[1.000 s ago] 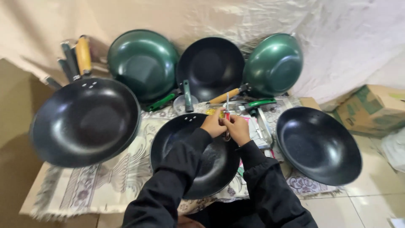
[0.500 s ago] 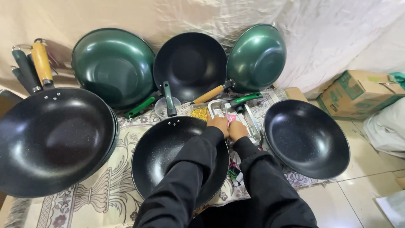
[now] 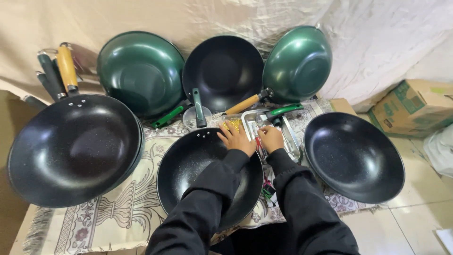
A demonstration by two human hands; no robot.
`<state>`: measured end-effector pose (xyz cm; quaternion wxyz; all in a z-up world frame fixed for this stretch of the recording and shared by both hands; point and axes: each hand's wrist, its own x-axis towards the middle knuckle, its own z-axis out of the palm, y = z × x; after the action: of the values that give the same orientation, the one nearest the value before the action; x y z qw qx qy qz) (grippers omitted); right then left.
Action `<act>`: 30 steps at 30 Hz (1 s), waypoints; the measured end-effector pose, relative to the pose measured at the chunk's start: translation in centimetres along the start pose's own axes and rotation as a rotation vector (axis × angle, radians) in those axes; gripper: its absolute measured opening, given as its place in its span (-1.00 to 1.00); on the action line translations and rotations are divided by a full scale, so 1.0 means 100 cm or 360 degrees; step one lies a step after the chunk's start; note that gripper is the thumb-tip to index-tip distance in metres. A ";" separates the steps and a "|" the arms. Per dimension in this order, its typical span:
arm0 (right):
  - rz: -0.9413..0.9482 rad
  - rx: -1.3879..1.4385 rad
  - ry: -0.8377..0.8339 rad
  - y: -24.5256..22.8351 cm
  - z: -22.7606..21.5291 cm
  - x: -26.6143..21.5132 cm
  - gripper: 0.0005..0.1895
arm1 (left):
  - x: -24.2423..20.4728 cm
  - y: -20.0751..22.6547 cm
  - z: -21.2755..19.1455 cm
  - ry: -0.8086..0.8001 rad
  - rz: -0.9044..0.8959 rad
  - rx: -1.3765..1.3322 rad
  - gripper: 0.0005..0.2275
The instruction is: Assembling a handle onto a wok using a screw and a screwdriver
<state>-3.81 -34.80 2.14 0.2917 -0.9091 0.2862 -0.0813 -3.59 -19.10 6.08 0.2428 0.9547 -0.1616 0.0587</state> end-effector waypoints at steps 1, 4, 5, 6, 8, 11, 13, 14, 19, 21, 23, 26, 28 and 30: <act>-0.0014 0.0004 0.0011 -0.007 0.000 -0.002 -0.68 | -0.002 -0.006 0.004 0.0018 0.0004 0.0000 -0.35; -0.0107 0.0184 0.0019 -0.030 -0.001 -0.007 -0.70 | -0.008 -0.016 0.004 -0.0184 0.0190 -0.0066 -0.38; -0.0136 0.0247 0.0012 -0.035 0.001 -0.010 -0.69 | -0.016 -0.016 -0.003 -0.0317 0.0269 -0.0054 -0.36; -0.0164 0.0311 0.0004 -0.041 0.003 -0.013 -0.68 | -0.024 -0.016 -0.010 -0.0450 0.0347 -0.0043 -0.34; -0.0231 0.0298 -0.0017 -0.042 0.016 -0.013 -0.69 | -0.046 -0.019 -0.034 -0.0522 0.0471 -0.0038 -0.29; -0.0311 0.0264 -0.0071 -0.052 0.019 -0.019 -0.68 | -0.062 -0.027 -0.055 -0.0601 0.0764 -0.0129 -0.30; -0.0318 0.0243 -0.0119 -0.051 0.024 -0.021 -0.65 | -0.058 -0.049 -0.037 -0.0618 0.0923 -0.0226 -0.36; -0.0219 0.0329 -0.0142 -0.048 0.030 -0.017 -0.59 | -0.049 -0.067 -0.015 -0.0341 0.0998 -0.0557 -0.57; 0.0102 0.0853 -0.0333 -0.055 0.057 -0.031 -0.45 | -0.003 -0.113 -0.002 0.0540 0.0721 -0.0415 -0.78; -0.0189 0.0717 -0.0407 -0.074 0.050 -0.055 -0.57 | -0.001 -0.116 -0.018 0.0152 0.0346 -0.0052 -0.39; -0.0174 0.0684 -0.0373 -0.063 0.061 -0.053 -0.62 | -0.005 -0.110 -0.028 0.0023 0.0354 -0.0059 -0.40; -0.0099 0.0594 -0.0309 -0.056 0.061 -0.070 -0.67 | -0.005 -0.112 -0.017 -0.0067 0.0465 -0.0064 -0.43; -0.0036 0.0542 -0.0265 -0.046 0.062 -0.083 -0.68 | -0.007 -0.116 -0.009 -0.0027 0.0584 -0.0067 -0.44; 0.0120 0.0638 -0.0226 -0.032 0.068 -0.083 -0.62 | -0.006 -0.116 -0.011 -0.0069 0.0750 -0.0102 -0.47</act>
<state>-7.00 -24.65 -1.36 0.4890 -0.8249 0.2769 -0.0614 -0.26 -8.80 1.75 0.2490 0.8835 -0.3868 0.0882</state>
